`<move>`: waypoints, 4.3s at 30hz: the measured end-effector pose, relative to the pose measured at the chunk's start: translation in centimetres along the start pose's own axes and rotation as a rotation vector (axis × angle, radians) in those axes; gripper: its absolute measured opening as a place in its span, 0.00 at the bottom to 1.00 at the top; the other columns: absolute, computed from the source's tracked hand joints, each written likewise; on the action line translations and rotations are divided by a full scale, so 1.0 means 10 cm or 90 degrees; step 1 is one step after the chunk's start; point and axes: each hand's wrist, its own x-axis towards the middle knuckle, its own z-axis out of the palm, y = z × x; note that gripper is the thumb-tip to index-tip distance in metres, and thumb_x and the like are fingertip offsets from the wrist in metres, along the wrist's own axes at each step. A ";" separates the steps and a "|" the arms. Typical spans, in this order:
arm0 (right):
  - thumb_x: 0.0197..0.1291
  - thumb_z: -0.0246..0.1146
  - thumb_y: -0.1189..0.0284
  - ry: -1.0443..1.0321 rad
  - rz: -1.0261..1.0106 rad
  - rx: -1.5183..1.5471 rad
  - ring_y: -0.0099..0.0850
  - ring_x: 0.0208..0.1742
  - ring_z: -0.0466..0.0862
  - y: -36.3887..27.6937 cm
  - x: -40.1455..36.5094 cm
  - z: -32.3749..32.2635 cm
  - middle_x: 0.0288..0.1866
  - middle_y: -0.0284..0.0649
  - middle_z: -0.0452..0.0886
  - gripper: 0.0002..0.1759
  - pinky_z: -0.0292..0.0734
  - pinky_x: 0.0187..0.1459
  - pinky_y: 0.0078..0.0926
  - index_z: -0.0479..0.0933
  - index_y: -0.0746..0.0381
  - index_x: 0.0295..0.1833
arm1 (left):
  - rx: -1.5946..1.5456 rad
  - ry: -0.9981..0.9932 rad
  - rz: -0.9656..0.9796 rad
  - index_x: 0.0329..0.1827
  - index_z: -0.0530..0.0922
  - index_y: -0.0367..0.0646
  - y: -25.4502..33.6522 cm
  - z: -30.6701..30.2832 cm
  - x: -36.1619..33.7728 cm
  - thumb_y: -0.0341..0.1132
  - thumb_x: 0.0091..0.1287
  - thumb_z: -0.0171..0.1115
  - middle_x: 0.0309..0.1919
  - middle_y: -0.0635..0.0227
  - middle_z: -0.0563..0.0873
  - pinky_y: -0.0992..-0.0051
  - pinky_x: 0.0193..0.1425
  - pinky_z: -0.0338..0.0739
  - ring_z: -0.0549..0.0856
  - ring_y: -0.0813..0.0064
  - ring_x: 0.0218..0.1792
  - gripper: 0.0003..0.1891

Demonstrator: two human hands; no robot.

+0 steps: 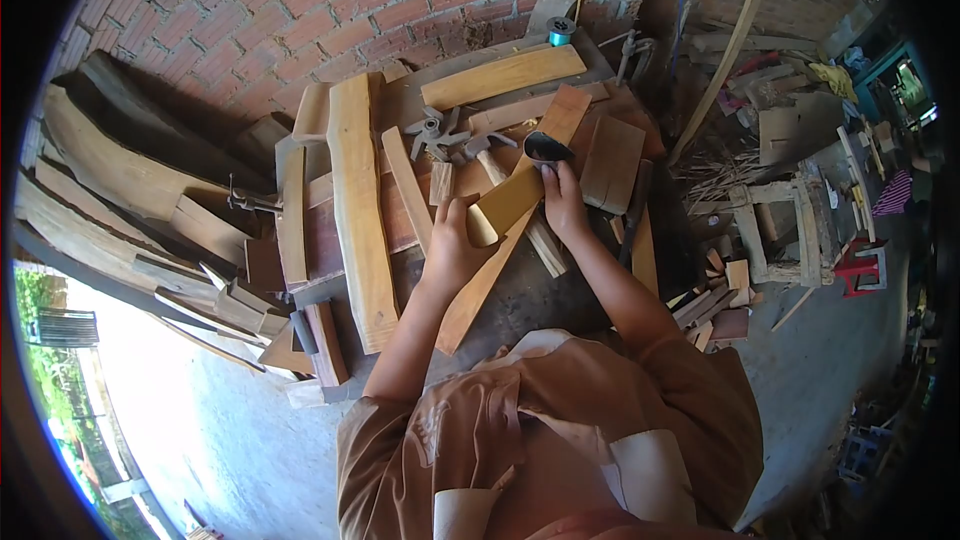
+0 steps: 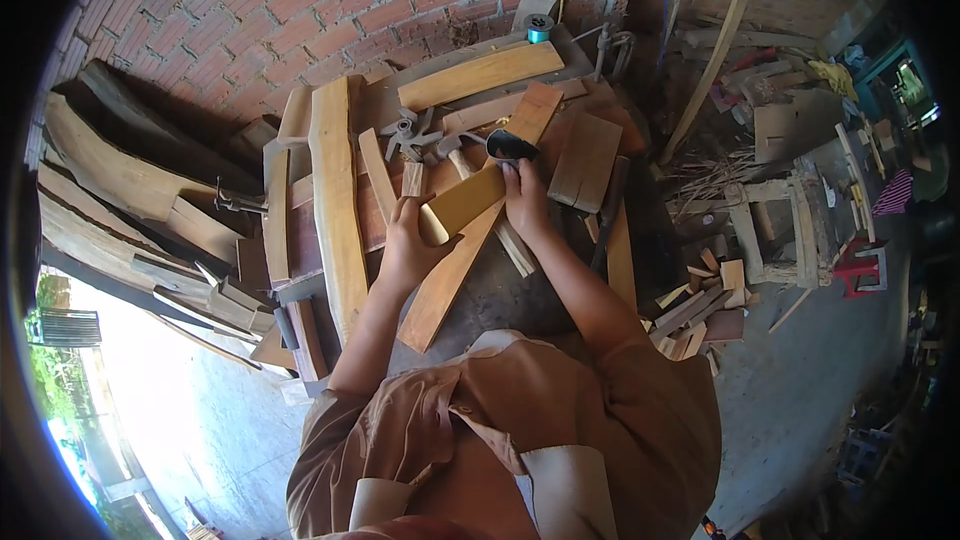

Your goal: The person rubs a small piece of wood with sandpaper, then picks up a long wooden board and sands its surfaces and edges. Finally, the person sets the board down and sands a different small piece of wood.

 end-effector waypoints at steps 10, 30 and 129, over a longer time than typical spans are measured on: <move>0.62 0.50 0.71 -0.167 0.045 -0.041 0.37 0.33 0.77 -0.57 -0.28 -0.06 0.30 0.45 0.75 0.08 0.69 0.36 0.31 0.68 0.65 0.37 | -0.032 -0.010 0.022 0.46 0.70 0.37 -0.05 0.02 -0.08 0.27 0.36 0.70 0.43 0.51 0.74 0.64 0.49 0.72 0.75 0.51 0.45 0.29; 0.62 0.49 0.73 -0.237 -0.043 0.046 0.37 0.37 0.76 -1.00 -0.25 -0.08 0.33 0.47 0.74 0.07 0.69 0.40 0.27 0.67 0.66 0.36 | -0.009 -0.097 0.125 0.47 0.72 0.37 -0.06 0.01 0.02 0.25 0.39 0.67 0.44 0.55 0.75 0.66 0.50 0.73 0.75 0.54 0.47 0.27; 0.53 0.55 0.77 -0.189 -0.257 -0.012 0.47 0.38 0.75 -0.48 -0.49 -0.01 0.32 0.49 0.75 0.03 0.68 0.40 0.39 0.67 0.64 0.33 | 0.029 -0.022 0.058 0.48 0.69 0.35 -0.15 0.08 -0.13 0.26 0.37 0.68 0.39 0.53 0.73 0.64 0.50 0.70 0.73 0.52 0.45 0.30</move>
